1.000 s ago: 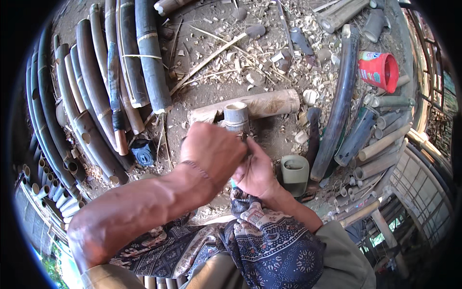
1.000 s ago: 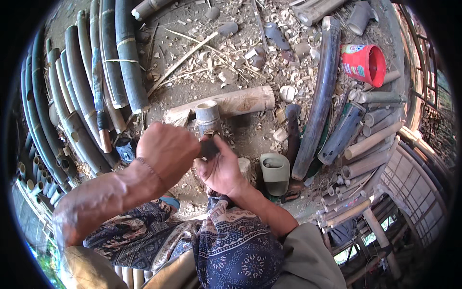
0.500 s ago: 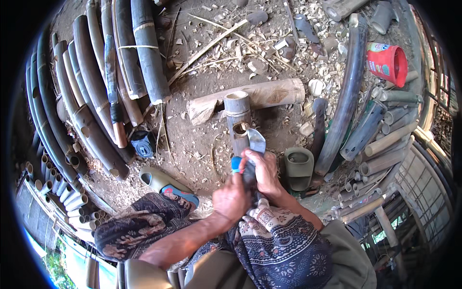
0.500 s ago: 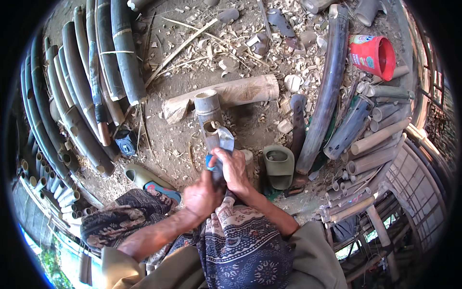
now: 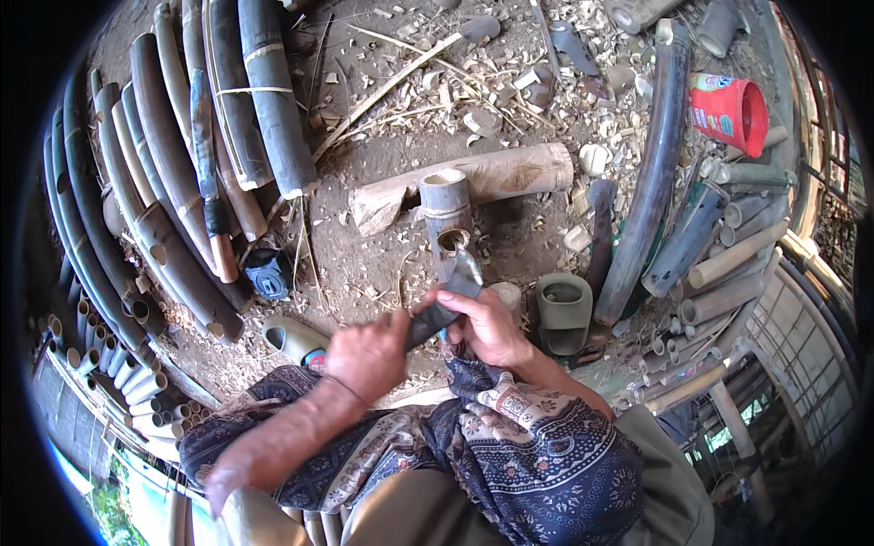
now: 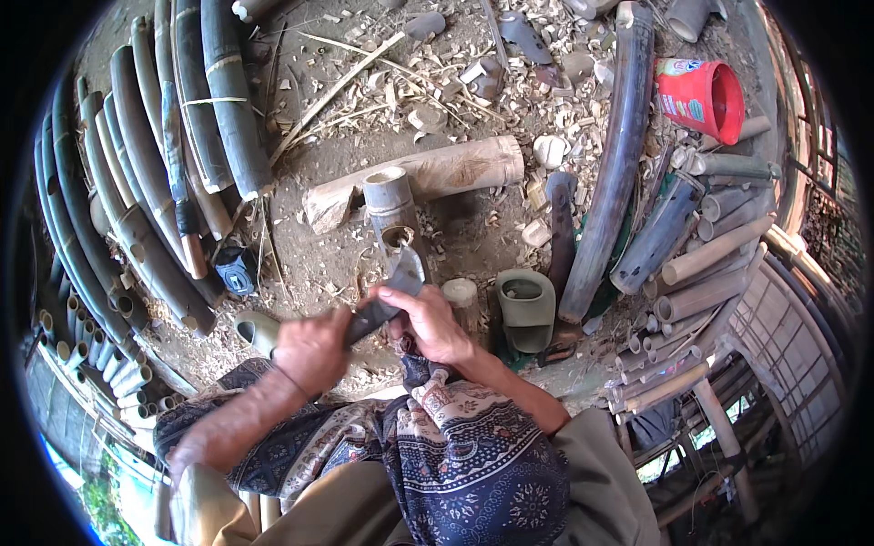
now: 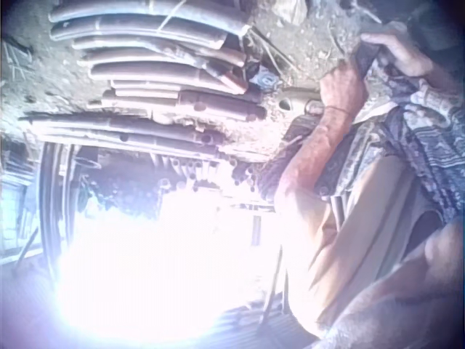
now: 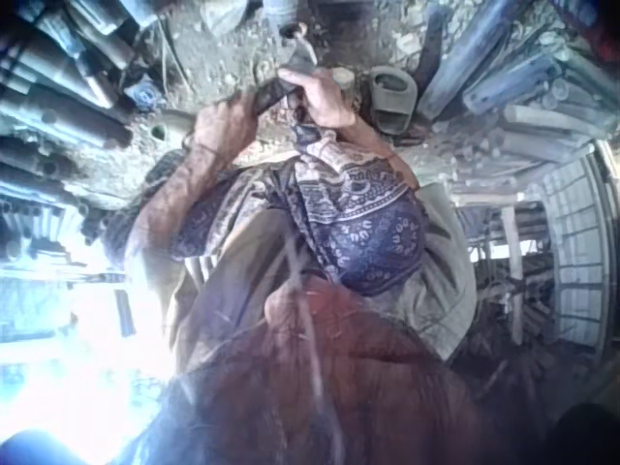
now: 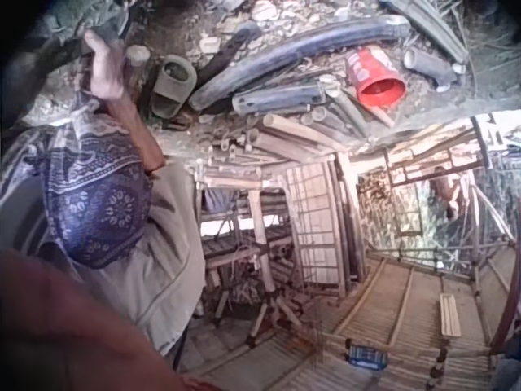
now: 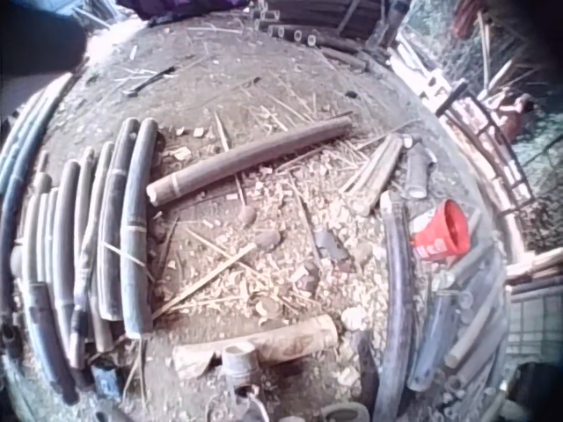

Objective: The person prepares bamboo segments by using a large knife to carve and smooth the edges of a hole in one piece, then tests the fit by inserting another bamboo pole into the hole and rotating it.

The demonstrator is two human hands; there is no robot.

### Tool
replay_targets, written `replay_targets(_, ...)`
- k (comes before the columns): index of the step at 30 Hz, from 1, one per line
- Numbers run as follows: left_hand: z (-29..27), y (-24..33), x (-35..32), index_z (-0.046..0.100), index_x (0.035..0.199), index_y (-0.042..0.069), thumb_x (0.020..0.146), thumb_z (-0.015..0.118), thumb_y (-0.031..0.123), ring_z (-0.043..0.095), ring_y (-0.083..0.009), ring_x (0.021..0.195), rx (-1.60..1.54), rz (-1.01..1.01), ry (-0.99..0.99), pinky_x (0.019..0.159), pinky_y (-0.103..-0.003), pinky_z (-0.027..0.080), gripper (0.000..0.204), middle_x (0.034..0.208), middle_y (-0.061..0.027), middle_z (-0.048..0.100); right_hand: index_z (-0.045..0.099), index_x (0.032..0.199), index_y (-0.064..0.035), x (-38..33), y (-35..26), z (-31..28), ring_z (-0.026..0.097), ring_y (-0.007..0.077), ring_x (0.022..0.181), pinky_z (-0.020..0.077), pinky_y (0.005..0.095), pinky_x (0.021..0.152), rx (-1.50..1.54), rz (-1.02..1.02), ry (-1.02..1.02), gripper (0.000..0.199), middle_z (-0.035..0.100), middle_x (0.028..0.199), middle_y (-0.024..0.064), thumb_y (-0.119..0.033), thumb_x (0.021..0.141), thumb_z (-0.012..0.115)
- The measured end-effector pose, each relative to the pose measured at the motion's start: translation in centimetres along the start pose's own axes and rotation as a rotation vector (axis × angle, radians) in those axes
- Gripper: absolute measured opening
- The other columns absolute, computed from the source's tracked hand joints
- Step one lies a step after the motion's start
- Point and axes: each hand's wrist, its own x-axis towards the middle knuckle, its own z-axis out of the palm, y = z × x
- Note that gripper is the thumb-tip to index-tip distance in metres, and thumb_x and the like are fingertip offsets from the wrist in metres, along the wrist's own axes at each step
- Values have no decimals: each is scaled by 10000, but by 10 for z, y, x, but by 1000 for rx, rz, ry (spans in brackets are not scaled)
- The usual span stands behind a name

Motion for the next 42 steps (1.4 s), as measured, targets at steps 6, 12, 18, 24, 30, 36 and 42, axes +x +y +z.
replay_targets(6,79,62,19,486,1051,36,811,622,148,647,-278,540,-229,-86,327,469,-424,521,298,718,-140,630,662,1010,-37,-8,5,-16,559,92,613,441,256,545,-514,-228,239,265,675,801,33,-246,968,503)
replay_targets(12,-62,-26,11,563,1017,84,852,588,119,673,-244,665,333,236,165,588,-412,534,170,751,-73,641,603,1161,-91,20,17,9,502,110,509,423,294,526,525,156,-321,249,583,732,6,-259,989,538)
replay_targets(18,-10,-9,9,507,983,57,806,586,119,691,-299,670,-70,16,-80,585,-421,545,203,777,-128,674,642,1076,-50,0,-6,-1,507,117,485,426,275,528,59,52,-29,218,667,802,52,-214,957,562)
replay_targets(24,90,59,21,507,1035,17,717,740,198,657,-402,648,-596,-133,357,600,-476,538,434,774,-219,648,665,913,-37,-18,-6,-9,616,207,596,494,329,589,-813,-241,257,290,683,786,101,-265,977,497)
replay_targets(30,111,5,28,635,857,13,754,727,137,602,-157,557,-910,-340,360,568,-335,535,186,647,-72,643,553,983,35,22,-14,33,612,170,535,495,270,425,-858,103,73,229,667,909,161,-173,1001,458)
replay_targets(36,-41,-31,36,677,831,93,789,633,215,690,-247,613,-7,-111,187,577,-385,551,136,725,-109,694,515,1048,27,30,-12,36,674,264,631,569,348,560,214,-176,-65,226,666,967,203,-186,987,468)
replay_targets(42,-153,56,74,740,847,145,830,655,197,697,-193,718,489,78,-166,598,-343,529,101,813,-42,719,548,1142,-45,15,-22,18,688,234,810,571,371,737,835,-18,-200,328,684,992,140,-293,1030,364)
